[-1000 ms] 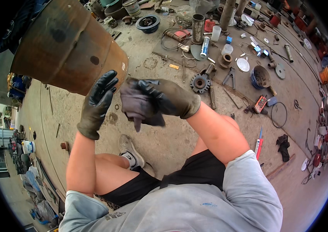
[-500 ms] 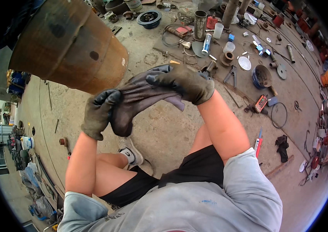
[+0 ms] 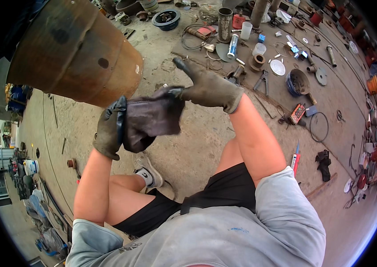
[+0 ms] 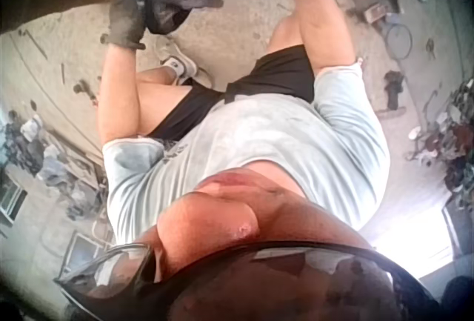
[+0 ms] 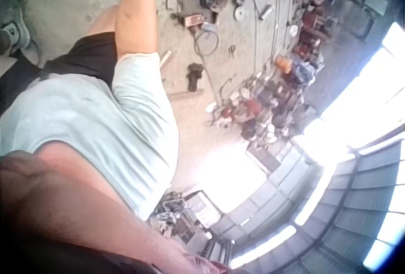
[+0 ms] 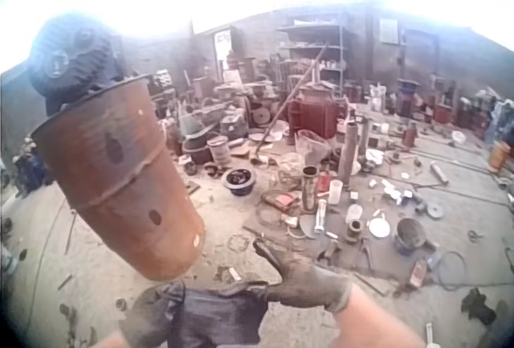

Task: The person cleans a mechanical part by hand, then uses an angle grinder to remove rust from its surface. Afterward, they wipe the part with a cloth and apply a liquid from a bottle.

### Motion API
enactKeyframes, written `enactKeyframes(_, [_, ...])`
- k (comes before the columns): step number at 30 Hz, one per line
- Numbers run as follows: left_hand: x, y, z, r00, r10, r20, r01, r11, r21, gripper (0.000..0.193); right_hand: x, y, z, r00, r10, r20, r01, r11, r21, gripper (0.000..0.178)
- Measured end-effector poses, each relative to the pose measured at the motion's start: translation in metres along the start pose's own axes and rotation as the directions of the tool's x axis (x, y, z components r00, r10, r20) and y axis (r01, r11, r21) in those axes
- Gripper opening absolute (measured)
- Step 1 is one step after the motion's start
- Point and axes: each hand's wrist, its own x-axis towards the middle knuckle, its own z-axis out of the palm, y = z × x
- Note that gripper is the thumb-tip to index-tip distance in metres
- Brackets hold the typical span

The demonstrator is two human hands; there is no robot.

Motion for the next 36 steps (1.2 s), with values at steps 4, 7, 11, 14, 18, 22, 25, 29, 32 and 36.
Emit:
enactKeyframes(4, [-0.018,0.009,0.017,0.999,-0.002,0.039,0.002,1.000,0.004,0.026,0.006,-0.027,0.019,0.977,-0.196,-0.081,0.210,0.841,0.498,0.123])
enactKeyframes(7, [-0.016,0.004,0.011,0.995,-0.057,0.076,0.067,0.987,-0.143,0.025,-0.002,-0.042,0.051,0.939,-0.183,0.291,-0.091,0.684,0.723,0.104])
enactKeyframes(11, [-0.013,0.033,-0.015,0.968,-0.127,0.218,0.129,0.992,0.002,0.024,0.003,-0.063,0.043,0.808,0.020,0.589,-0.198,0.950,0.239,0.059])
enactKeyframes(14, [-0.008,0.058,-0.026,0.887,-0.339,0.314,0.263,0.929,0.261,0.019,0.011,-0.051,0.033,0.793,0.053,0.607,-0.269,0.924,0.272,0.042])
enactKeyframes(18, [-0.015,0.043,-0.024,0.915,-0.264,0.304,0.164,0.933,0.319,0.019,0.008,-0.052,0.047,0.800,-0.157,0.580,-0.304,0.727,0.616,0.039])
enactKeyframes(22, [0.004,0.006,-0.021,0.911,0.135,0.389,-0.271,0.908,0.318,0.036,0.003,-0.067,0.067,0.962,-0.128,0.239,-0.201,0.253,0.946,0.031])
enactKeyframes(25, [-0.012,0.008,-0.014,0.930,-0.087,0.358,0.101,0.995,-0.022,0.034,-0.002,-0.079,0.071,0.973,-0.120,0.196,-0.183,0.116,0.976,0.032])
enactKeyframes(29, [-0.016,0.018,-0.021,0.983,0.005,0.181,0.052,0.950,-0.309,0.026,-0.002,-0.080,0.053,0.968,-0.048,0.246,-0.166,0.612,0.773,0.039])
enactKeyframes(32, [-0.014,0.017,-0.032,0.980,0.198,0.008,-0.194,0.969,-0.152,0.027,0.002,-0.072,0.066,0.967,-0.011,0.255,-0.173,0.707,0.686,0.043])
enactKeyframes(36, [0.005,0.013,-0.039,0.992,-0.043,0.119,0.079,0.947,-0.313,0.032,-0.003,-0.060,0.073,0.909,-0.208,0.362,-0.202,0.540,0.817,0.059])
